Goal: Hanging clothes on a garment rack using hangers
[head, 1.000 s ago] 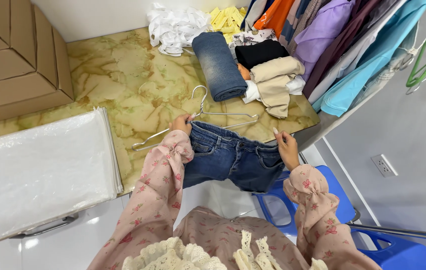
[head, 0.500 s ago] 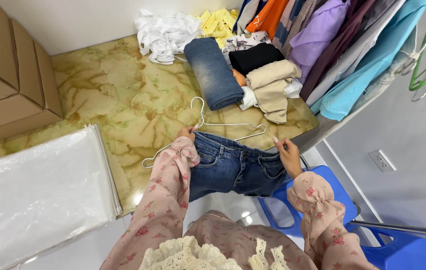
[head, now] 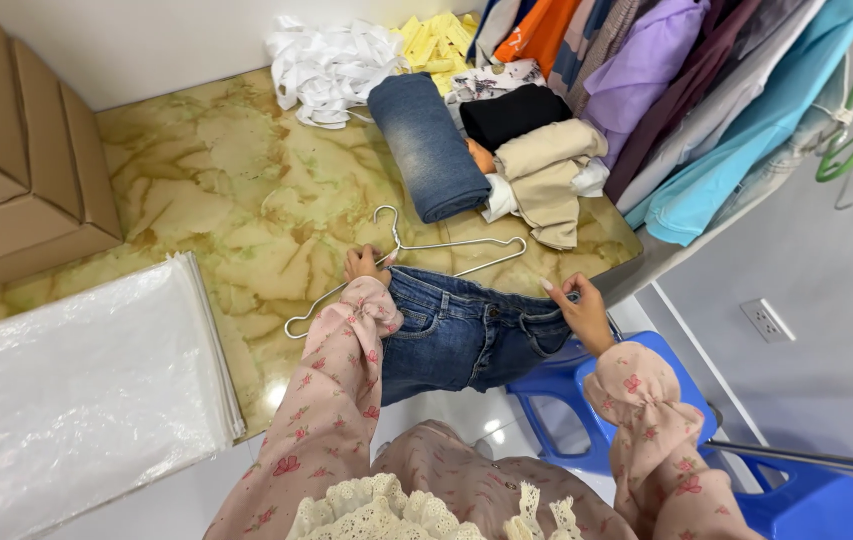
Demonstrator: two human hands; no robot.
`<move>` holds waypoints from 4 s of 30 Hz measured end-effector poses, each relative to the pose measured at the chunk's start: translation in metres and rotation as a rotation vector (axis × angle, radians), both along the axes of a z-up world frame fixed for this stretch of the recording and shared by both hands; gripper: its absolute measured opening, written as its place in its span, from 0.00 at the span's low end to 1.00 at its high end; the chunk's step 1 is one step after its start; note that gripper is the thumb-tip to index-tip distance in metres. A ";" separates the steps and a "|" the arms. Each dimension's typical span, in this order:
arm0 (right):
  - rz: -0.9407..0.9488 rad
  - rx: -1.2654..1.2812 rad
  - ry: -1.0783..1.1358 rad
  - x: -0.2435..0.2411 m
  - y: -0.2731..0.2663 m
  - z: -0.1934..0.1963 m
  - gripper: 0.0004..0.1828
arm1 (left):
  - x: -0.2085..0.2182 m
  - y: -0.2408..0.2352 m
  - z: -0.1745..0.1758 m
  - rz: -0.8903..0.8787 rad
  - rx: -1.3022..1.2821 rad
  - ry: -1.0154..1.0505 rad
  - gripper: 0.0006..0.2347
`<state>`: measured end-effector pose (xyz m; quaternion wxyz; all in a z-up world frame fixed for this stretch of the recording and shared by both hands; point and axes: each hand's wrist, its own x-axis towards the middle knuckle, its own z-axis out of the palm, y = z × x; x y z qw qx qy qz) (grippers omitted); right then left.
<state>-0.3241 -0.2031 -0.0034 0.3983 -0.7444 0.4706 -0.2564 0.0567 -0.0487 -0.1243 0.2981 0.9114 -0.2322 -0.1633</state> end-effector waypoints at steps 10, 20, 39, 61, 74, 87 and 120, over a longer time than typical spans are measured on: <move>0.237 -0.186 0.277 -0.058 -0.005 0.024 0.27 | -0.020 0.008 -0.008 -0.162 -0.435 0.190 0.11; 0.432 0.411 -0.065 -0.154 -0.007 0.114 0.20 | -0.030 0.005 0.051 -0.448 -0.533 0.638 0.04; -0.227 0.065 -0.736 -0.218 -0.047 0.117 0.22 | -0.110 -0.092 0.210 -0.848 -0.641 0.899 0.12; -0.297 -0.296 -0.385 -0.176 -0.217 0.121 0.13 | -0.152 -0.130 0.233 -0.573 -0.731 0.842 0.12; -0.296 -0.229 -0.409 -0.171 -0.224 0.126 0.14 | -0.162 -0.134 0.231 -0.571 -0.733 0.817 0.12; -0.374 -0.373 -0.473 -0.151 -0.146 0.170 0.16 | -0.158 -0.119 0.221 -0.515 -0.746 0.800 0.12; 0.264 -0.293 -0.375 -0.103 -0.001 0.108 0.12 | -0.050 0.074 0.194 -0.107 -1.060 0.312 0.53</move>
